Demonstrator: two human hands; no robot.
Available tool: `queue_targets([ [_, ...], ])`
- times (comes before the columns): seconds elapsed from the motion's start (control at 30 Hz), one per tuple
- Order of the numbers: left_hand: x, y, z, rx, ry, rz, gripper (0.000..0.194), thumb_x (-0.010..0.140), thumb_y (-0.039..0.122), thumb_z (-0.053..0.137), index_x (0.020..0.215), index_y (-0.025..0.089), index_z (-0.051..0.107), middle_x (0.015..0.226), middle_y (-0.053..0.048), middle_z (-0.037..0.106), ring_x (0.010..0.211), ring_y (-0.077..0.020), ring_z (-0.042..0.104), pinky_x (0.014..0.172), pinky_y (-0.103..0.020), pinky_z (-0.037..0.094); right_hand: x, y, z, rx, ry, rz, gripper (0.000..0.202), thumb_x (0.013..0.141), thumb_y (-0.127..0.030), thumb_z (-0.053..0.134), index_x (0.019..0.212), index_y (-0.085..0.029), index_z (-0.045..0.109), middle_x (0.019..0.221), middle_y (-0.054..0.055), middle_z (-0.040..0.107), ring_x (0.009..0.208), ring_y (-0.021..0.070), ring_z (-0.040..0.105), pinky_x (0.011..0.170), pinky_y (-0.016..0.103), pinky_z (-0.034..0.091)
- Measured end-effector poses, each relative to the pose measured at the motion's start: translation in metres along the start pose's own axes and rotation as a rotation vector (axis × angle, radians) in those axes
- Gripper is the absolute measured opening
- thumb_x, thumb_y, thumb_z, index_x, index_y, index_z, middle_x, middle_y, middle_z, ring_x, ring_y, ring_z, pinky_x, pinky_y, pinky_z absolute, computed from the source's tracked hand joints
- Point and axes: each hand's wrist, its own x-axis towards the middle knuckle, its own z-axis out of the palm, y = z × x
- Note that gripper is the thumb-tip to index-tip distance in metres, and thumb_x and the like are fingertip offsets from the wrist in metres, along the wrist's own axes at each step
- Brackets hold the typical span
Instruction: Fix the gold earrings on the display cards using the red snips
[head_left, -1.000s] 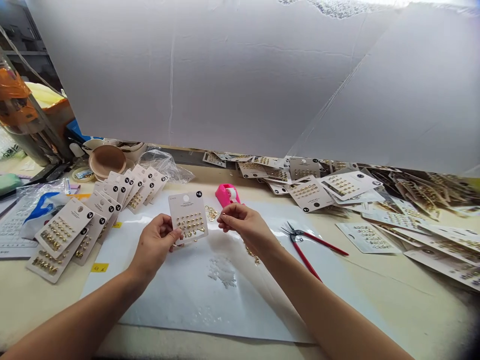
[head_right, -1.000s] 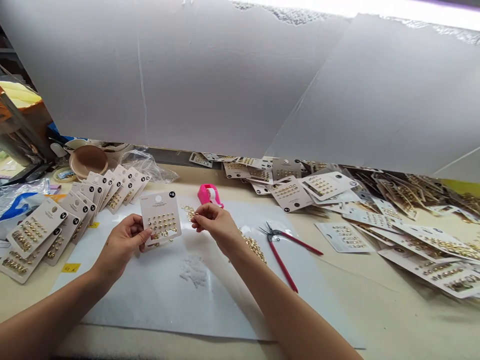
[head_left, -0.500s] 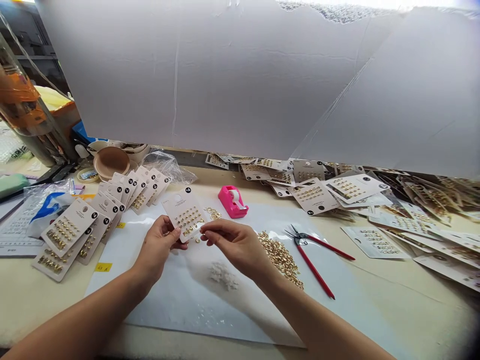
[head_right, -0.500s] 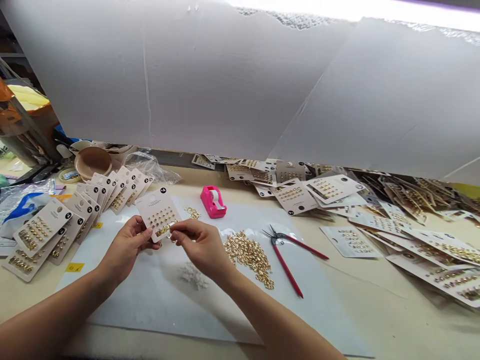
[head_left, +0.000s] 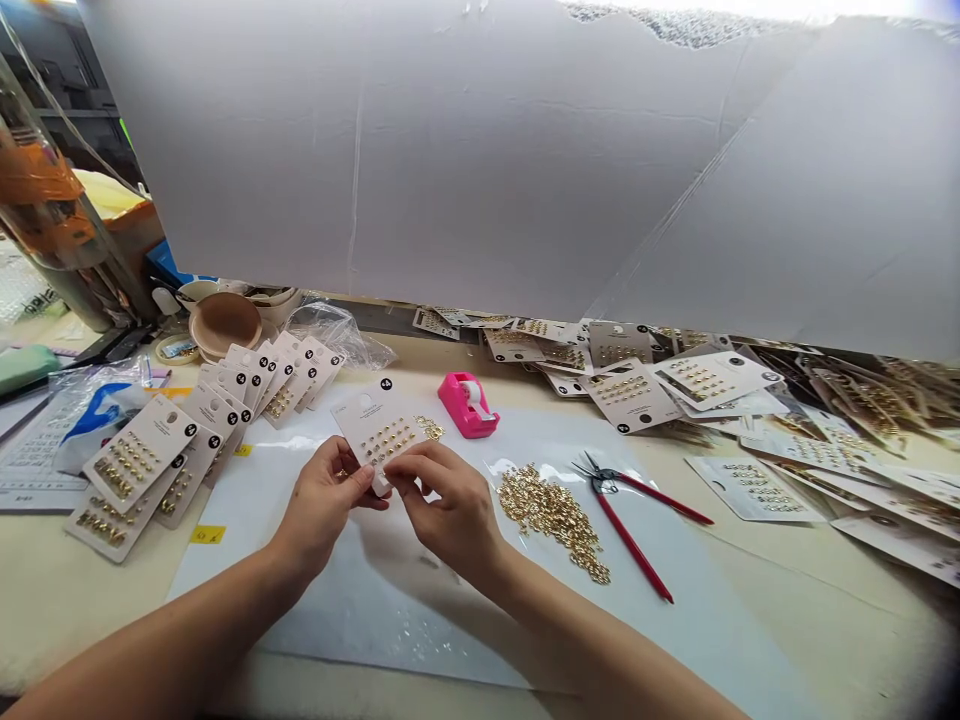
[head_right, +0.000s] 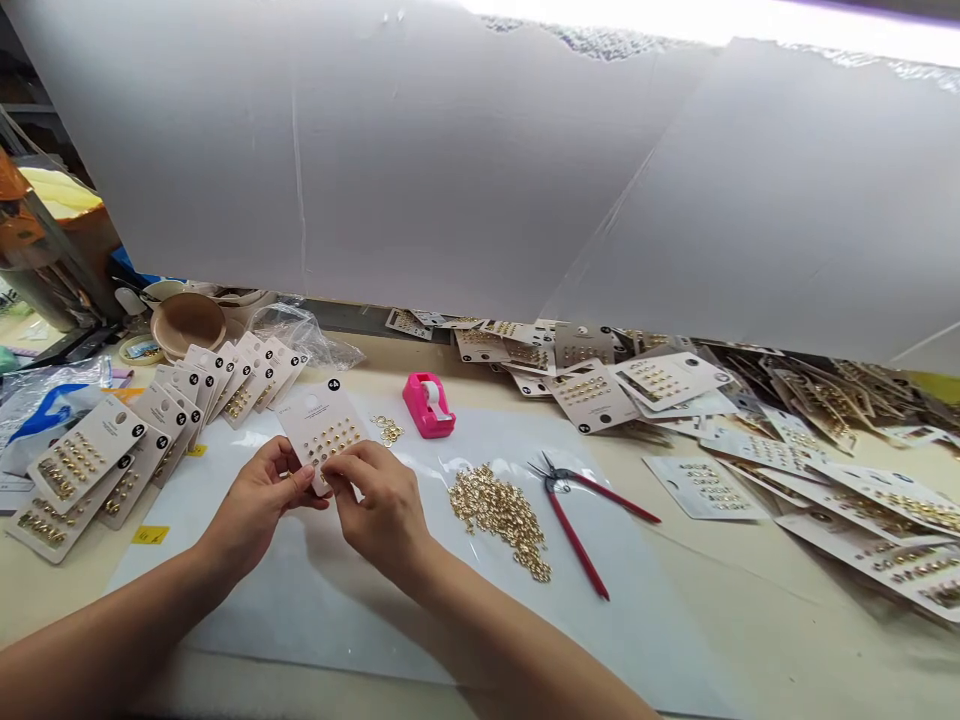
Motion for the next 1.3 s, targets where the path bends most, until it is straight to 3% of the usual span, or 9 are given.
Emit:
queue_targets([
  [0.47,0.000,-0.005,-0.001,0.088,-0.032,0.093,0.011,0.076,0.023,0.063,0.080,0.017,0.056,0.068,0.002,0.059,0.068,-0.0126,0.058,0.063,-0.029,0.055,-0.005,-0.004,0.006,-0.218,0.001,-0.073,0.017,0.082,-0.014,0.052,0.073,-0.017,0.065,0.064,0.003,0.055,0.060,0.0142,0.052,0.052,0.025,0.039],
  [0.6,0.000,-0.004,-0.001,0.078,-0.034,0.090,0.011,0.077,0.024,0.062,0.078,0.017,0.054,0.069,0.002,0.058,0.067,-0.0119,0.058,0.061,-0.028,0.054,-0.003,-0.007,0.001,-0.142,-0.057,-0.040,0.020,0.082,-0.011,0.051,0.078,-0.021,0.068,0.069,0.003,0.058,0.065,0.0145,0.054,0.056,0.026,0.041],
  [0.73,-0.001,-0.002,-0.002,0.060,0.002,0.058,0.014,0.076,0.026,0.063,0.080,0.017,0.053,0.076,0.002,0.058,0.065,-0.0118,0.059,0.058,-0.028,0.054,0.009,-0.001,-0.018,0.086,0.013,0.157,0.015,0.083,-0.018,0.053,0.087,-0.020,0.068,0.076,0.004,0.061,0.069,0.0149,0.056,0.059,0.027,0.044],
  [0.87,-0.001,0.000,-0.003,0.038,-0.041,0.091,0.013,0.078,0.026,0.062,0.083,0.019,0.054,0.081,0.001,0.058,0.065,-0.0115,0.060,0.057,-0.027,0.054,0.023,0.022,-0.033,0.364,0.151,0.580,0.012,0.075,-0.029,0.062,0.081,-0.019,0.063,0.069,0.001,0.059,0.059,0.0131,0.052,0.054,0.027,0.042],
  [0.9,-0.001,0.000,-0.003,0.026,-0.067,0.103,0.013,0.078,0.026,0.062,0.084,0.019,0.054,0.080,0.001,0.058,0.064,-0.0116,0.060,0.056,-0.027,0.053,0.025,0.027,-0.034,0.456,0.119,0.675,0.015,0.072,-0.031,0.064,0.079,-0.018,0.063,0.064,-0.001,0.058,0.056,0.0123,0.050,0.052,0.027,0.041],
  [0.97,-0.001,0.001,-0.003,0.007,-0.125,0.115,0.013,0.077,0.027,0.063,0.083,0.019,0.054,0.078,0.001,0.059,0.062,-0.0115,0.059,0.053,-0.026,0.052,0.025,0.032,-0.033,0.659,-0.091,0.779,0.021,0.065,-0.033,0.069,0.077,-0.017,0.063,0.062,-0.001,0.058,0.056,0.0130,0.052,0.054,0.028,0.043],
  [1.03,-0.001,0.000,-0.003,0.006,-0.177,0.109,0.015,0.077,0.029,0.064,0.082,0.019,0.054,0.074,0.000,0.062,0.060,-0.0118,0.059,0.051,-0.025,0.050,0.024,0.030,-0.029,0.862,-0.376,0.753,0.026,0.062,-0.033,0.072,0.080,-0.015,0.066,0.069,0.002,0.063,0.065,0.0172,0.059,0.063,0.032,0.047],
  [1.1,-0.002,-0.001,-0.003,0.031,-0.212,0.093,0.017,0.078,0.031,0.064,0.083,0.020,0.053,0.068,0.000,0.064,0.058,-0.0124,0.059,0.051,-0.024,0.048,0.022,0.023,-0.025,1.030,-0.561,0.674,0.028,0.065,-0.033,0.072,0.085,-0.016,0.066,0.075,0.003,0.065,0.073,0.0194,0.062,0.070,0.035,0.049],
  [1.3,-0.003,-0.004,-0.004,0.078,-0.274,0.062,0.014,0.079,0.031,0.061,0.087,0.021,0.054,0.060,0.002,0.063,0.052,-0.0116,0.055,0.051,-0.025,0.046,0.019,0.010,-0.018,1.136,-0.668,0.553,0.024,0.072,-0.042,0.068,0.080,-0.020,0.063,0.070,0.001,0.064,0.067,0.0161,0.061,0.067,0.034,0.051],
])
